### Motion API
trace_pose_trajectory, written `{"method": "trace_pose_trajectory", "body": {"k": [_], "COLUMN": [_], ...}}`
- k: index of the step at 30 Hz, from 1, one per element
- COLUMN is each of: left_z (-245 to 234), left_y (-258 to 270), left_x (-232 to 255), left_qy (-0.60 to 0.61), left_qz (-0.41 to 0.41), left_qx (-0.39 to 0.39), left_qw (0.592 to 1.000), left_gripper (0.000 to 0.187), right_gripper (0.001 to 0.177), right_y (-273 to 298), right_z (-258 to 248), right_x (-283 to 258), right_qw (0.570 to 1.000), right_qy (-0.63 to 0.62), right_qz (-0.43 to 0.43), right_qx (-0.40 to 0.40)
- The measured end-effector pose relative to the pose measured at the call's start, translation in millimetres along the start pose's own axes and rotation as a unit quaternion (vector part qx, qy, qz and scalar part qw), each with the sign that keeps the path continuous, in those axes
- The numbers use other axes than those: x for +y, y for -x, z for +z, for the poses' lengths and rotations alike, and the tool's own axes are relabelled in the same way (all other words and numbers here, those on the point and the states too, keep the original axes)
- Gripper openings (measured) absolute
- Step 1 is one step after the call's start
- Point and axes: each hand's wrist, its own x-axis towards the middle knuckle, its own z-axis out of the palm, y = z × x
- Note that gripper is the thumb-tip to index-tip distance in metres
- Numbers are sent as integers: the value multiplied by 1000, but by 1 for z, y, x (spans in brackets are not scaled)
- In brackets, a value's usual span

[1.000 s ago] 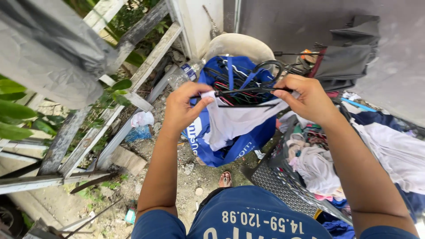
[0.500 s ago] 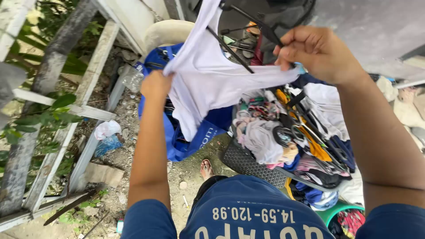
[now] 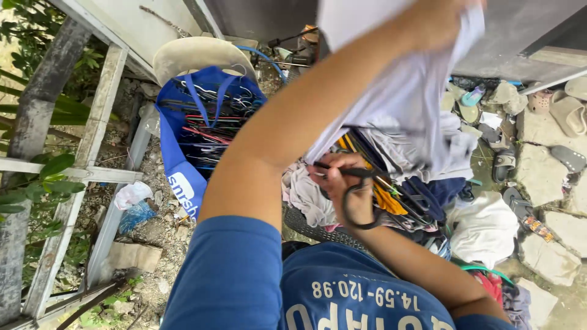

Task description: Sorting laundry and putting clothes onto hangers.

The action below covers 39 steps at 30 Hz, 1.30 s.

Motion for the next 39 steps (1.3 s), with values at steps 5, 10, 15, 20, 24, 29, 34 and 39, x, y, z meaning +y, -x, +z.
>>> {"method": "trace_pose_trajectory", "body": {"k": [5, 10, 15, 20, 24, 29, 34, 39], "left_z": [68, 106, 27, -36, -84, -106, -103, -94], "left_y": [121, 235, 223, 233, 247, 285, 324, 324], "left_x": [64, 5, 43, 69, 85, 109, 117, 128], "left_qy": [27, 105, 289, 218, 247, 206, 128, 4], "left_qz": [-127, -120, -200, -215, -258, -289, -251, -166], "left_qx": [-370, -461, -442, -485, -345, -268, -213, -139], "left_qw": [920, 873, 825, 819, 868, 896, 936, 976], "left_gripper": [99, 108, 68, 41, 34, 37, 37, 32], "right_gripper": [32, 48, 64, 66, 62, 42, 23, 48], "right_y": [20, 25, 16, 20, 19, 18, 8, -21], "right_z": [-31, -40, -13, -18, -36, -60, -76, -72], "right_x": [53, 72, 45, 20, -15, -74, -112, -120], "right_qw": [999, 991, 989, 975, 916, 878, 804, 511], "right_qy": [46, 76, 2, -117, -213, 197, 557, 799], "right_qz": [29, 77, 86, 167, 330, 430, 85, -257], "right_qx": [-1, -75, -121, -85, -87, -76, -189, -187]}}
